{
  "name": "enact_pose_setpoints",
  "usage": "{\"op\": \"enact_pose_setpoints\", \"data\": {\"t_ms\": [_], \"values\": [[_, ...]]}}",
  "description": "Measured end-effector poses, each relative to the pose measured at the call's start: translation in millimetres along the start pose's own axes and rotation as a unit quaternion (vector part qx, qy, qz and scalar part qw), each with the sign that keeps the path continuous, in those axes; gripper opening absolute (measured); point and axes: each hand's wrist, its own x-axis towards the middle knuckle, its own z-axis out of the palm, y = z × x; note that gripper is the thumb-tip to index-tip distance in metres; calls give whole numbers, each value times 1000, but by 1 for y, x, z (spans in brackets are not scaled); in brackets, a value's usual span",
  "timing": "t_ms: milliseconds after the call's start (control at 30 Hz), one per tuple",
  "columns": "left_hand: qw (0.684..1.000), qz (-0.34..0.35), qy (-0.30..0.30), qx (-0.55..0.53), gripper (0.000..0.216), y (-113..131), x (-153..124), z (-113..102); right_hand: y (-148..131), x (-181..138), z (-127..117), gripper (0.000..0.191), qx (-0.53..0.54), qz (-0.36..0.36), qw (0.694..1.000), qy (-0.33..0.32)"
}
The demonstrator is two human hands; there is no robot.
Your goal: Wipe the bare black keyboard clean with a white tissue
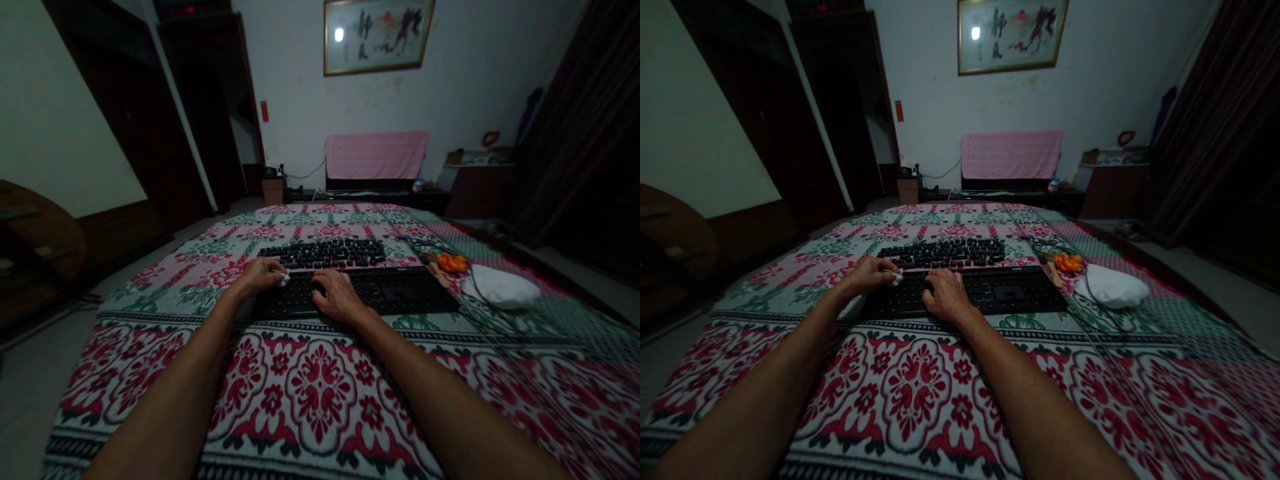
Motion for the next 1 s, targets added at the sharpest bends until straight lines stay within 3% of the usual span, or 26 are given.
{"op": "enact_pose_setpoints", "data": {"t_ms": [67,167,300,533,767,867,1000], "values": [[1000,-20,11,-18,26,-2,-2,1,0,0,-1,25,4,-1,1000,-1],[997,-58,31,39,22,-7,-3,-3,-1,-1,-2,25,7,-1,1000,-2],[994,-82,-20,73,16,-4,-4,-9,-1,-1,-1,25,6,0,1000,-3],[989,-36,-52,-134,22,14,-8,-10,-2,0,-4,25,12,0,1000,-8],[964,5,-89,-251,45,25,-12,1,-19,5,-9,29,47,-26,999,6],[972,-5,-89,-219,35,20,-9,0,-22,2,-8,30,46,-18,999,-13],[992,-58,-44,-100,22,0,-4,-10,-20,-3,-6,31,30,-20,999,-26]]}}
